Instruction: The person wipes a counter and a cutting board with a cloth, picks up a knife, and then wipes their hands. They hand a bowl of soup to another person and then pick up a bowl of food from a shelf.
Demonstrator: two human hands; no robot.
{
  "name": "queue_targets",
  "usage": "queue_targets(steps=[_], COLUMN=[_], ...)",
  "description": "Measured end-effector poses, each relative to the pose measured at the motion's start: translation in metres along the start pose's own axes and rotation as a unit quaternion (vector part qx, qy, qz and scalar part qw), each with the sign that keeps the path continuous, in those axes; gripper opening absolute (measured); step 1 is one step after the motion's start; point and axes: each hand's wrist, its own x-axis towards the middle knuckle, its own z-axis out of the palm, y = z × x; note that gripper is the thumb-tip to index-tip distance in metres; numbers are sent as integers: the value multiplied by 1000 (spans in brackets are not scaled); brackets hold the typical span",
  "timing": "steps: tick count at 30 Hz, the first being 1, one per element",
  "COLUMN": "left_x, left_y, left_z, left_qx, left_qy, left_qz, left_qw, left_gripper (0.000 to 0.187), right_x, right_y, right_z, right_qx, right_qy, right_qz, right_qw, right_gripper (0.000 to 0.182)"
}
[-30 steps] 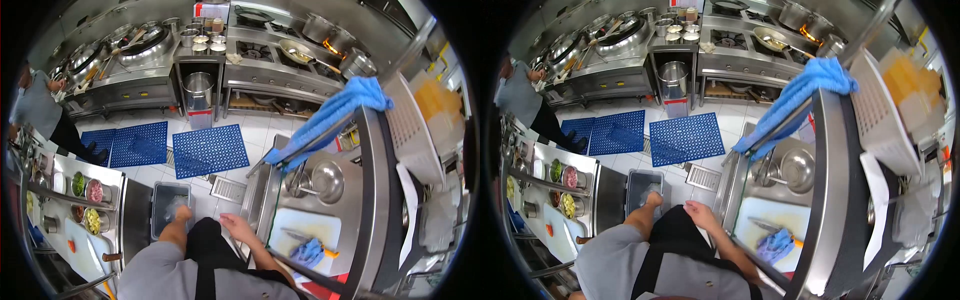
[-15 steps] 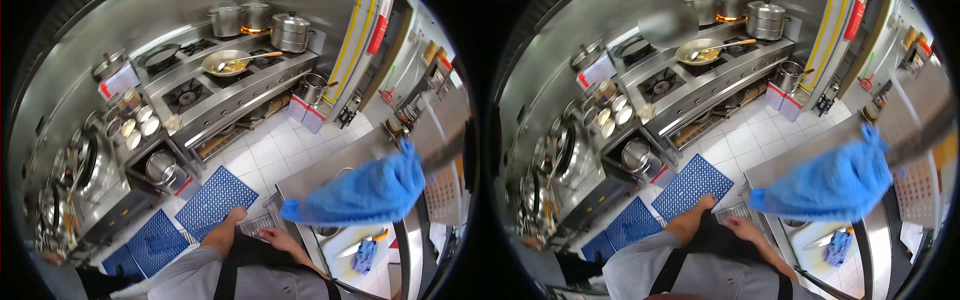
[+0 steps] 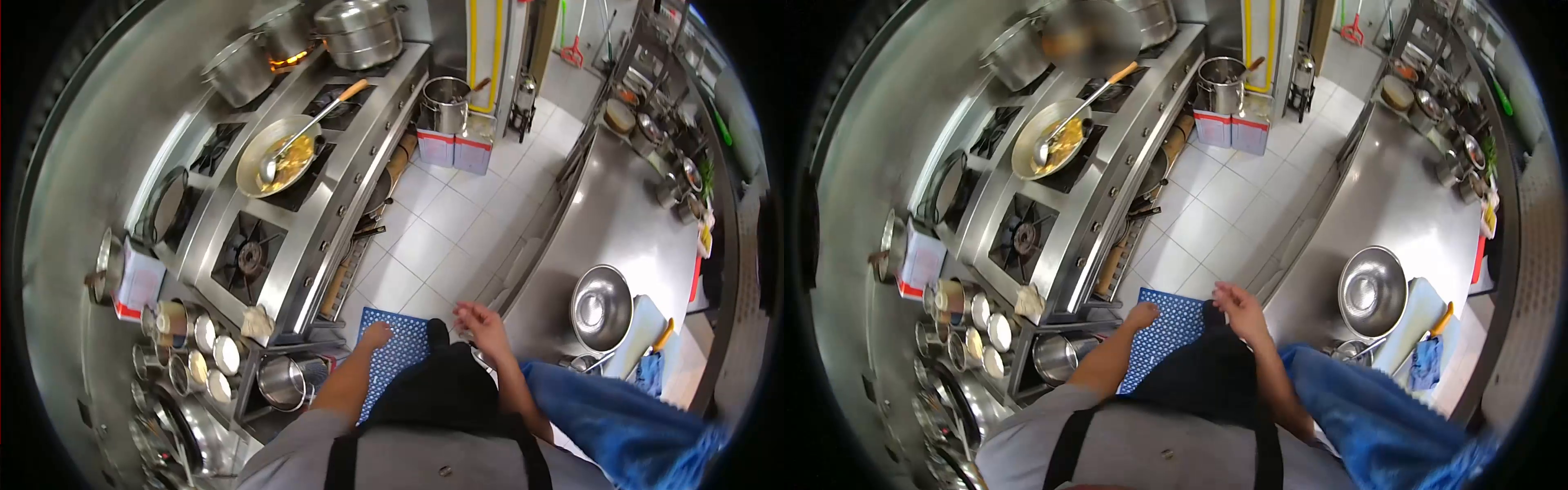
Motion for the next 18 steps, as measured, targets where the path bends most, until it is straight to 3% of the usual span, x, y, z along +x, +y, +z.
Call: queue_targets(steps=[2,5,7,10,11,12,14,16,18], left_x=[-20,-31,-35,9,-7,11,69,130,157], left_y=[3,-50,-86,-197,-92,-98,-120,-112,-66], left_z=[-59,-91,-103,-50,-137,-144,-166,-179,-243], left_qx=[-156,-132,-121,41,-259,-265,-43,-55,-130], left_qy=[70,84,-3,-93,-61,-60,-108,-73,-94], left_qz=[-114,-120,-185,-78,-413,-416,-181,-189,-131], left_qw=[979,980,975,992,871,868,977,978,978], left_gripper=[41,40,38,36,43,43,49,54,59], right_x=[54,119,154,209,227,241,277,310,343], right_y=[5,-25,-56,-81,-87,-92,-112,-122,-130], right_z=[-18,-17,-19,-17,-15,-8,4,21,43], right_qx=[-18,-3,4,-1,-5,-8,26,41,63], right_qy=[38,135,154,164,166,161,187,190,146], right_qz=[-12,-47,-50,-60,-62,-61,-57,-46,-37], right_qw=[999,990,987,985,984,985,980,980,987], right_gripper=[32,32,32,32,32,32,31,31,33])
